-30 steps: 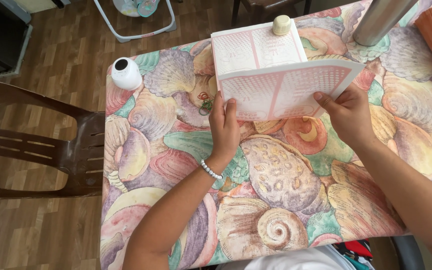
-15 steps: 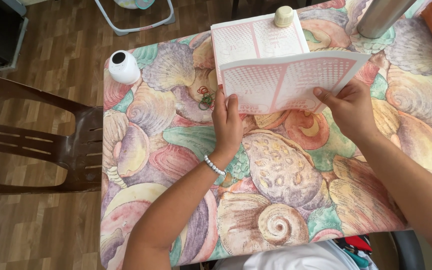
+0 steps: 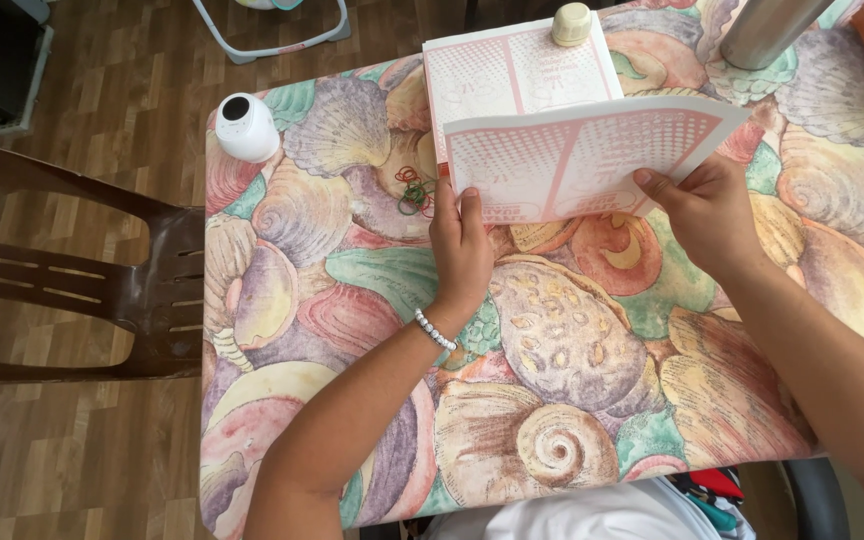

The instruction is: Folding flat paper bags into their final shape and stacking them on a table.

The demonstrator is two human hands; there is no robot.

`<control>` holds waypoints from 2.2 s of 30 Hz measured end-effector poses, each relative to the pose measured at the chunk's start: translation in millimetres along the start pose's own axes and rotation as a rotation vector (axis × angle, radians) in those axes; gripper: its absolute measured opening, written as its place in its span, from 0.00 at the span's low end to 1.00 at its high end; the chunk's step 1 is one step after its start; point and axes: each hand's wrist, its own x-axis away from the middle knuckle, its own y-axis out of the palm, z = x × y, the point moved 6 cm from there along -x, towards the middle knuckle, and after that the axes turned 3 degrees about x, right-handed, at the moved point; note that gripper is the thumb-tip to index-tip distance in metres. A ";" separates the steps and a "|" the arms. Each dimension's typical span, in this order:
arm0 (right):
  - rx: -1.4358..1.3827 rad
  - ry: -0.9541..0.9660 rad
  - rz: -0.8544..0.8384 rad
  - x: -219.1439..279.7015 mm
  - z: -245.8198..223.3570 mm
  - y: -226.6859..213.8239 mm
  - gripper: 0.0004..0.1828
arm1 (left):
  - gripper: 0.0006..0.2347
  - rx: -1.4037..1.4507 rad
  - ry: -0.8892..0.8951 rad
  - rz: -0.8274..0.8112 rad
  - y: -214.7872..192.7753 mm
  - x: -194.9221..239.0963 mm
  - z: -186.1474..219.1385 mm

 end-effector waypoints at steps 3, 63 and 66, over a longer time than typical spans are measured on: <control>-0.050 0.017 -0.011 -0.2 0.2 0.7 0.09 | 0.16 0.032 0.003 -0.011 2.3 1.1 -1.0; 0.848 -0.549 -0.375 16.3 -27.6 100.8 0.07 | 0.08 -0.814 0.095 -0.583 -9.9 -12.0 -17.3; 0.833 -0.571 -0.380 19.1 -27.1 100.5 0.07 | 0.06 -0.790 0.065 -0.569 -13.8 -13.4 -26.4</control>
